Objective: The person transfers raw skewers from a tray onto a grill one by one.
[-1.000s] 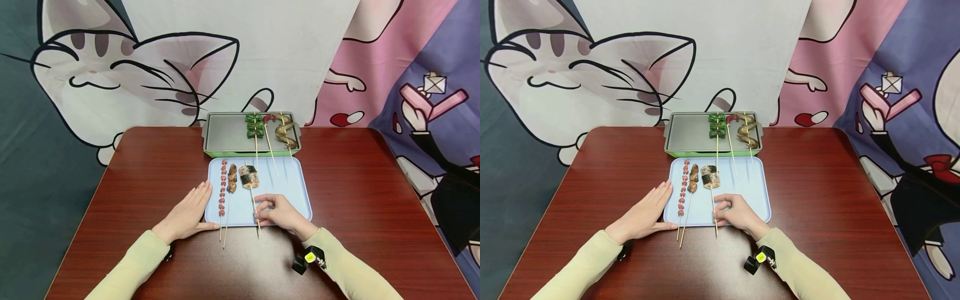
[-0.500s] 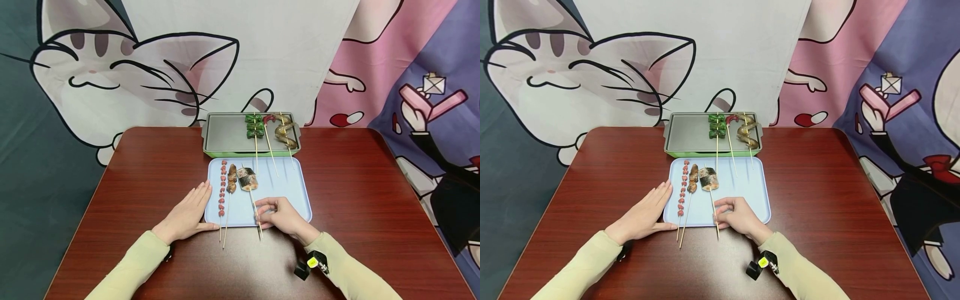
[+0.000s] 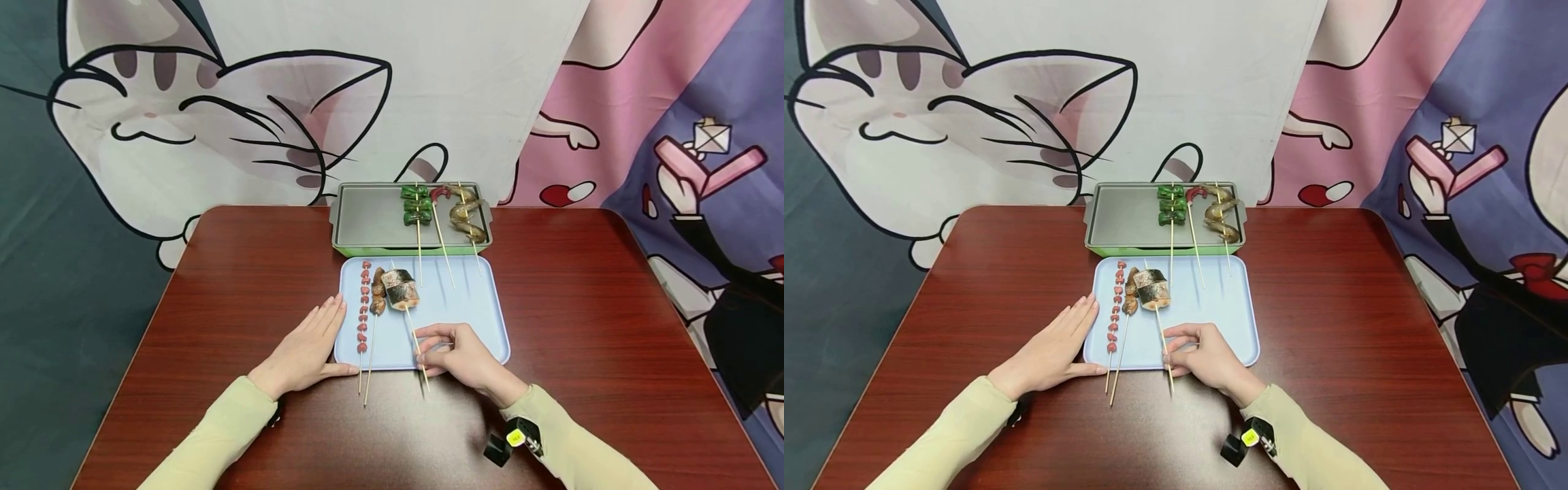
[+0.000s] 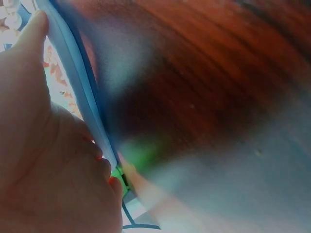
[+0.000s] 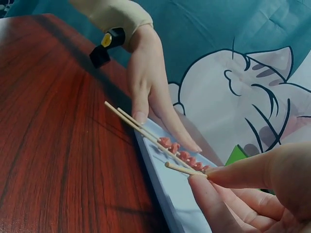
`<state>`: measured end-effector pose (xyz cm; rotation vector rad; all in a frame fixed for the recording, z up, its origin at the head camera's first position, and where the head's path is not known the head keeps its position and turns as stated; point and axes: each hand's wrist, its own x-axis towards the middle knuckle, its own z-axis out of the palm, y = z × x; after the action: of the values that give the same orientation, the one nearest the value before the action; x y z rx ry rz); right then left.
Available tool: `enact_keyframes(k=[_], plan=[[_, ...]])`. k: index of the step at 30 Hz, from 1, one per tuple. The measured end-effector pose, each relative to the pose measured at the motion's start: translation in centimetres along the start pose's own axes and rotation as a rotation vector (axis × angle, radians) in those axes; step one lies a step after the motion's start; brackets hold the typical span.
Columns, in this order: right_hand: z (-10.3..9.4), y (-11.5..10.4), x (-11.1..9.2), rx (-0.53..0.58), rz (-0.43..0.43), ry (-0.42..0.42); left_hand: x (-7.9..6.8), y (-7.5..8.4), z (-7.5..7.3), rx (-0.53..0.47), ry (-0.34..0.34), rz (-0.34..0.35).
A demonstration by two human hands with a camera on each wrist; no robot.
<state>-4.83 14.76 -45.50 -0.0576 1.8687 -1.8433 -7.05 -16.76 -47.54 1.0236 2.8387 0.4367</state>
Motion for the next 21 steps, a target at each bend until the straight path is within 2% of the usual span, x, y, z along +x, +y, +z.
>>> enact_keyframes(k=[8,21], plan=[[0.2,-0.3,-0.3,-0.026,-0.020,-0.006,0.0,0.2,0.0,-0.004,0.026,0.013],[0.6,-2.9,-0.8,-0.062,-0.085,-0.028,0.1,0.4,-0.6,0.056,-0.008,-0.006]])
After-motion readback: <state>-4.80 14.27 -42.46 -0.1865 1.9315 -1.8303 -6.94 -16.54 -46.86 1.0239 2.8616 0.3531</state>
